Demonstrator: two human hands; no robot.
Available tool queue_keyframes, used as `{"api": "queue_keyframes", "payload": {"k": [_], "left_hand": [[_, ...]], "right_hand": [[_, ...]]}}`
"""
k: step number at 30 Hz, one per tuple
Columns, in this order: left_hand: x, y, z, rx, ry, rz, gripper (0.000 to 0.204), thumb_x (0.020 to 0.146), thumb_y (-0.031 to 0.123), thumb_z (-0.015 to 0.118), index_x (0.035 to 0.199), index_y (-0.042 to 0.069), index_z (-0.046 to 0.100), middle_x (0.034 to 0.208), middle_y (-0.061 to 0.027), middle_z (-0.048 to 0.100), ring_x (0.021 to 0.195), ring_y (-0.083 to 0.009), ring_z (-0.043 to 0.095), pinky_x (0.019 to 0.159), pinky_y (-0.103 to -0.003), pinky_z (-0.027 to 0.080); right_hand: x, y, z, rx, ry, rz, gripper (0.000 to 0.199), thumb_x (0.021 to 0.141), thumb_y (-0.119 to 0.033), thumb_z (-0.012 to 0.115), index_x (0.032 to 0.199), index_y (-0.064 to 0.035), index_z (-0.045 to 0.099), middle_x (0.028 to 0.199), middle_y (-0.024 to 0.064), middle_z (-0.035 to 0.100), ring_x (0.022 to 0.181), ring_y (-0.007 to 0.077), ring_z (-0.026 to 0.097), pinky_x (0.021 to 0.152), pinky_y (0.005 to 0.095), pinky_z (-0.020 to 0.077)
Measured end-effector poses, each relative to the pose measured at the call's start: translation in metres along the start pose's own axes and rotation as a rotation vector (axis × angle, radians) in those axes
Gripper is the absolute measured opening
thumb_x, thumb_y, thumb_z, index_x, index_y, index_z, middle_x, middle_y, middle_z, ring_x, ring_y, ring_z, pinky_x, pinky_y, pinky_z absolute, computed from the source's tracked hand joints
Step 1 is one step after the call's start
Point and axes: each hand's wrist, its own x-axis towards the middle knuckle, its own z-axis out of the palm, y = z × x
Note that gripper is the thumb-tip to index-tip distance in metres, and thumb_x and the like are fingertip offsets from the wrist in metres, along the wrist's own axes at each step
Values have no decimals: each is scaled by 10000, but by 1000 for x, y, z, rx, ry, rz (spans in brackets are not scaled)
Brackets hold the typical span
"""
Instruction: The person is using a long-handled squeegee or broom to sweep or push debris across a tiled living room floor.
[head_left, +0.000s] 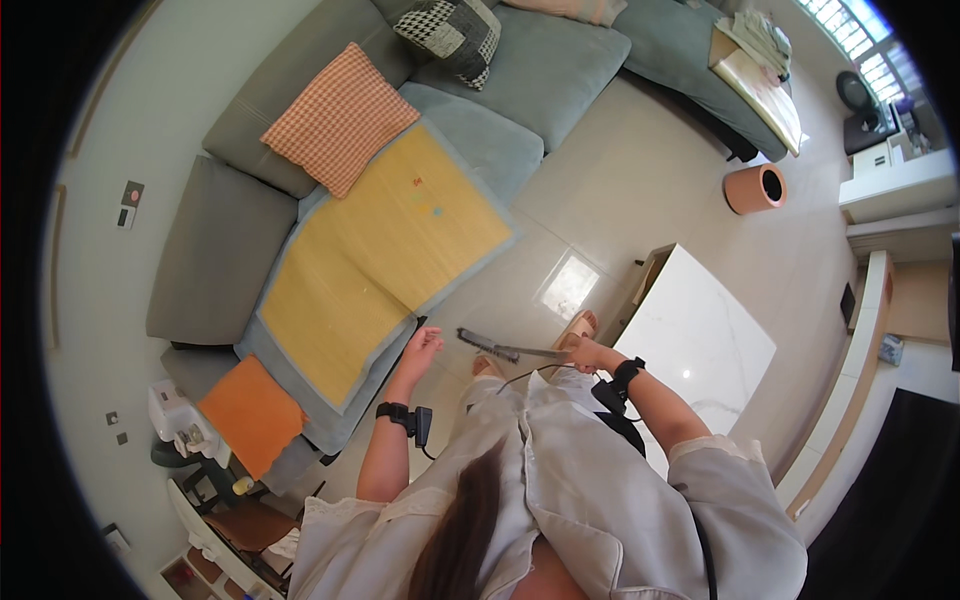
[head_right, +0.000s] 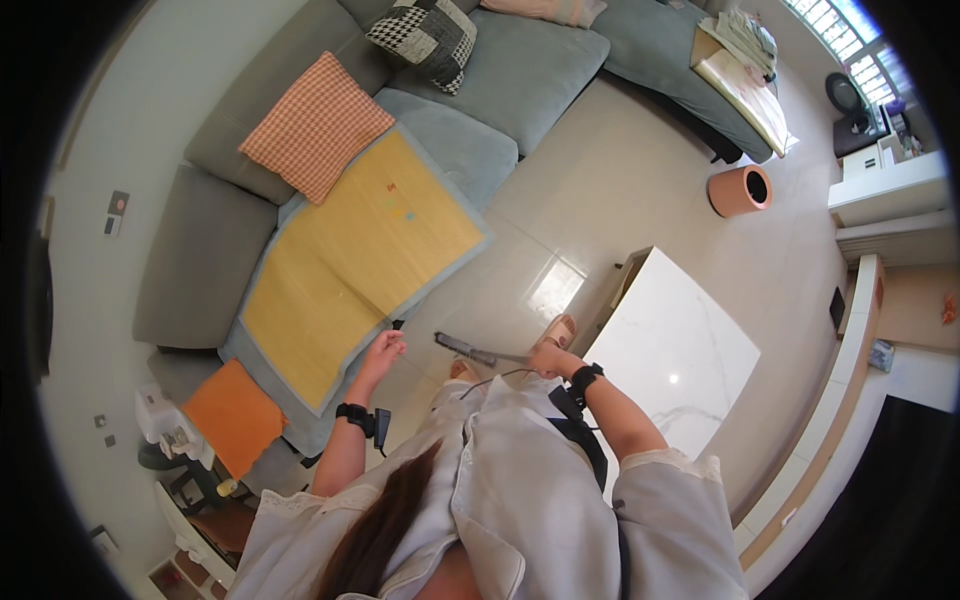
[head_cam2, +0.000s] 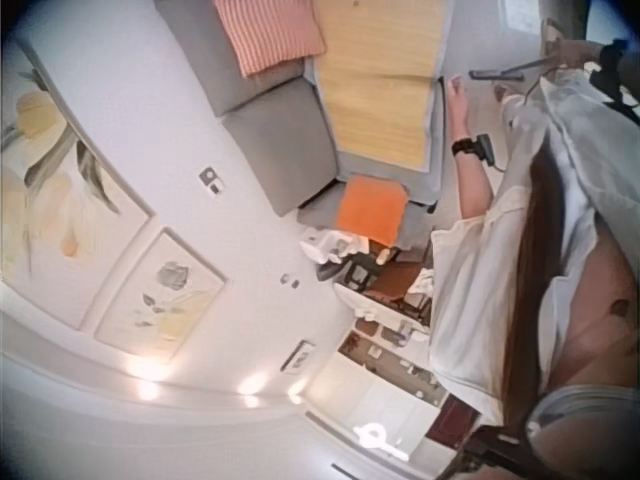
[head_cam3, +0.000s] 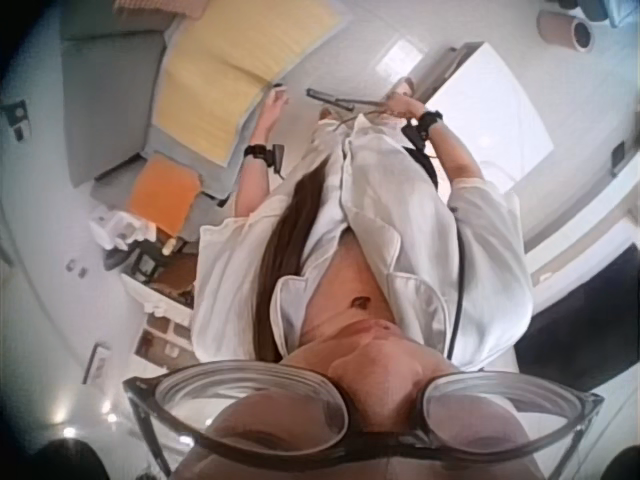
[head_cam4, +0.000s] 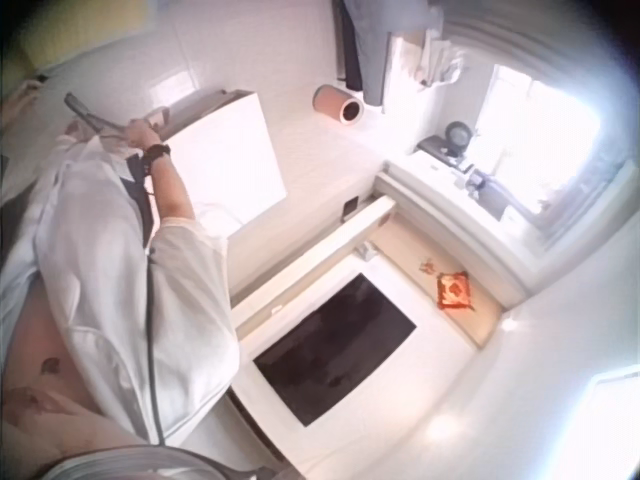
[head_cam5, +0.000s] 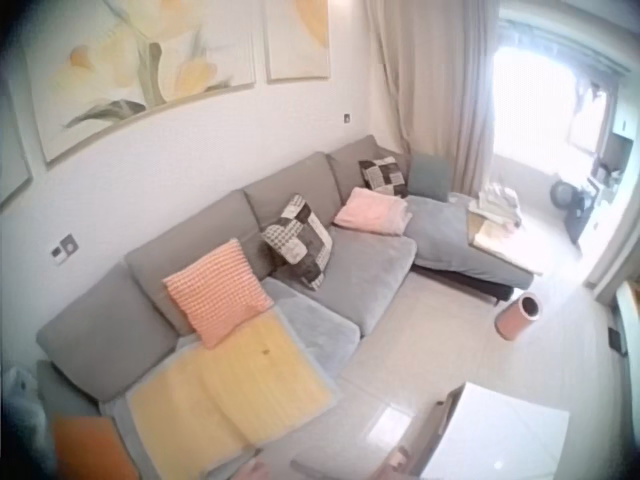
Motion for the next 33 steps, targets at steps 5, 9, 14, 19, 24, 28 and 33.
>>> {"api": "queue_keyframes", "payload": {"k": [5,9,14,19,24,28,33], "left_hand": [[-22,-15,-16,-41,23,-21,220,787,144,412,1000,97,443,864,-20,517,786,-102,501,644,-221,372],[-32,-30,-24,-25,3,-5,221,788,144,410,1000,95,443,862,-22,518,781,-103,500,643,-219,373],[-51,-39,-37,-73,58,6,190,783,98,433,954,19,451,799,-55,513,737,-127,504,682,-244,400],[-65,-43,-44,-24,53,24,189,782,98,432,954,22,453,784,-49,507,738,-127,504,688,-246,398],[-79,-61,-55,-38,29,29,191,781,95,424,956,25,456,794,-50,507,743,-128,504,691,-247,398],[-87,-72,-66,-49,25,24,194,784,94,415,960,25,458,807,-56,510,751,-133,509,694,-245,398],[-89,-85,-76,-44,0,-7,199,779,89,417,964,26,458,796,-66,515,745,-142,517,693,-246,401]], "right_hand": [[-5,-69,-98,325,10,307,194,614,-129,513,768,-13,534,622,128,534,491,228,530,427,318,418],[6,-61,-75,436,300,740,254,675,-141,456,863,20,512,655,161,545,491,237,535,419,316,425],[34,-61,-63,509,196,954,319,689,-115,427,976,23,445,726,183,550,577,263,559,470,330,440],[52,-55,-22,494,326,1063,285,655,-108,453,906,9,521,794,219,552,733,318,550,595,345,447],[66,-71,16,330,33,931,229,719,-130,470,887,18,519,870,145,550,791,264,542,666,319,438],[73,-96,34,216,-180,833,247,720,-167,469,885,13,511,836,132,553,754,242,546,643,314,435],[74,-122,50,363,-205,886,295,697,-219,462,889,1,499,747,142,561,669,227,555,576,316,435]]}}
